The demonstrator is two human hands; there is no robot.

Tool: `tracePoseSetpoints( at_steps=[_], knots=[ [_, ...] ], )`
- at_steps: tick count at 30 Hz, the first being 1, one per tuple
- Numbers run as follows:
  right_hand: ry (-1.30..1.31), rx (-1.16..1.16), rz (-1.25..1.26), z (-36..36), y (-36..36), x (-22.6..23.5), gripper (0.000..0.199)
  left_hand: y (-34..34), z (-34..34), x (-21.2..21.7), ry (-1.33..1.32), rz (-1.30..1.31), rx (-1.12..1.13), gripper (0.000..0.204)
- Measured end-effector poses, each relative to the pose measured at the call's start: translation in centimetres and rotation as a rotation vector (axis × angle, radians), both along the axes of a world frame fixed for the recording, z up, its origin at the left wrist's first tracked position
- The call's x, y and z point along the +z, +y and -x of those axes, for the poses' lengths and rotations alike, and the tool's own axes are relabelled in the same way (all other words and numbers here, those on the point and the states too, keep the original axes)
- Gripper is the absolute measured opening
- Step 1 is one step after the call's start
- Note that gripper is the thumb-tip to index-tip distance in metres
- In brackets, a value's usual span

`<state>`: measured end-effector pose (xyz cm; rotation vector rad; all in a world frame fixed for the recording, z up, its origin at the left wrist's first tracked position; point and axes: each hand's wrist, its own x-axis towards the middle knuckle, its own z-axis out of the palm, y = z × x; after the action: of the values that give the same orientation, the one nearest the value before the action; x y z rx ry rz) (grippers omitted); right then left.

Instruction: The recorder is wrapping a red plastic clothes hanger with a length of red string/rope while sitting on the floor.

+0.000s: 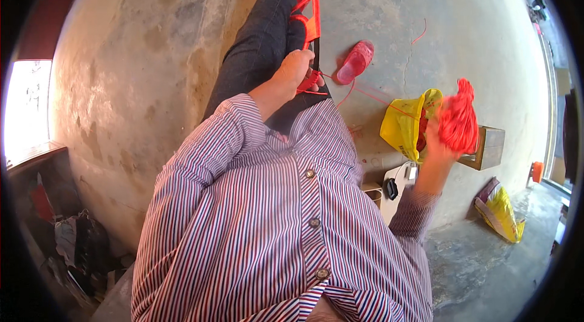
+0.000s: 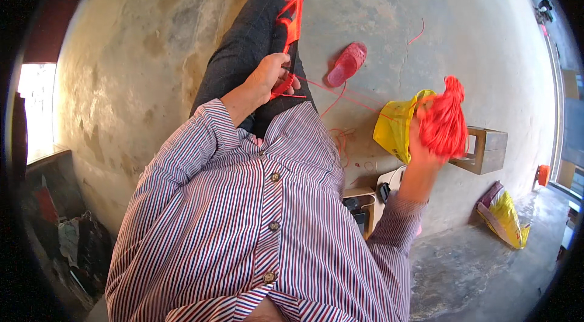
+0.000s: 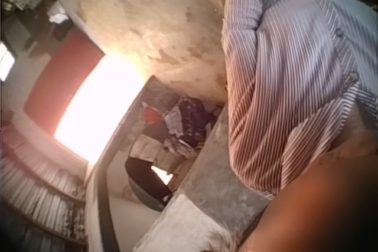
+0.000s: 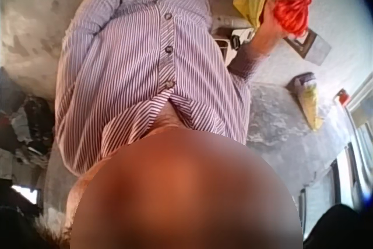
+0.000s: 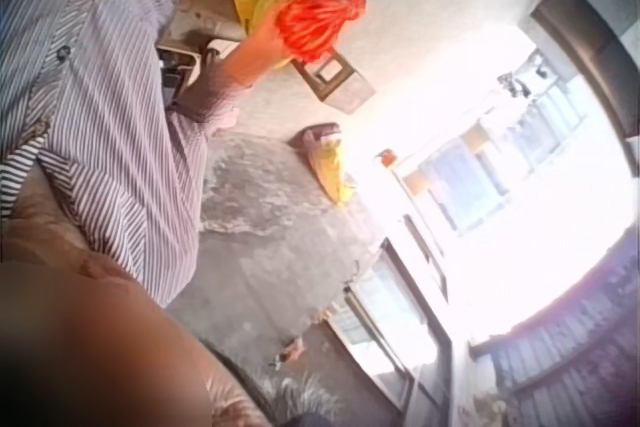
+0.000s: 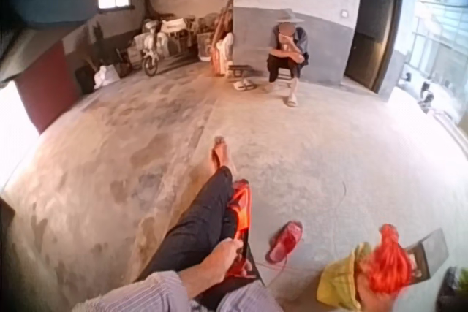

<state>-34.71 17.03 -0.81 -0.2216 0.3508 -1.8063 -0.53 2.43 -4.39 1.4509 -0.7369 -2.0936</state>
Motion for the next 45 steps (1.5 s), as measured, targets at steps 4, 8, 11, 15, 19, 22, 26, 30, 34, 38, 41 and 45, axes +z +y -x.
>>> tracePoseSetpoints(
  at_steps=[4, 8, 11, 15, 19, 22, 26, 30, 34, 38, 41, 45],
  knots=[
    [1.404, -0.239, -0.648, 5.9, 8.8, -5.9, 0.047, 0.0, 0.2, -1.1, -0.009, 0.036, -0.119, 0.022],
    [0.663, -0.24, -0.409, -1.6, 5.5, -4.9, 0.047, 1.1, -0.2, -1.1, 0.007, 0.097, -0.047, 0.022],
    [0.116, -0.09, -0.327, -5.5, 4.5, -5.9, 0.04, 2.4, -0.2, -0.5, -0.241, 0.466, 0.02, 0.029],
    [1.343, 0.26, -0.165, -13.3, 1.8, -6.0, 0.026, 6.6, -0.4, 3.5, -0.374, 1.35, -0.38, 0.04],
    [0.663, 0.592, -0.196, -17.2, -1.5, -3.3, 0.023, 7.5, -0.7, 6.3, 0.13, 0.676, -0.354, 0.036],
    [0.599, 0.654, -0.412, -16.2, -5.1, -1.9, 0.023, 4.5, -2.8, 6.4, 0.466, 0.552, -0.066, 0.035],
    [0.557, 0.448, -0.083, -13.7, -9.9, -4.3, 0.023, -0.7, -4.6, 4.6, -0.31, 1.394, -0.098, 0.026],
    [1.535, 0.435, -0.1, -16.0, -12.4, -6.3, 0.039, -2.3, -4.2, 1.2, -1.06, 1.796, -0.676, 0.015],
    [1.985, 0.428, 0.02, -18.0, -12.6, -7.4, 0.051, -1.1, -1.5, 0.0, -1.214, 1.458, -0.868, 0.025],
    [2.015, 0.201, -0.02, -17.1, -11.9, -6.8, 0.047, -0.8, -1.9, -0.3, -0.955, 1.254, -0.546, 0.036],
    [1.508, 0.161, -0.2, -15.4, -11.3, -5.7, 0.04, -1.1, -2.1, -3.0, -0.599, 0.775, -0.14, 0.066],
    [0.614, 0.093, -0.05, -13.1, -10.3, -1.0, 0.038, 0.0, -0.5, -4.1, -0.101, 0.239, 0.028, 0.076]
  ],
)
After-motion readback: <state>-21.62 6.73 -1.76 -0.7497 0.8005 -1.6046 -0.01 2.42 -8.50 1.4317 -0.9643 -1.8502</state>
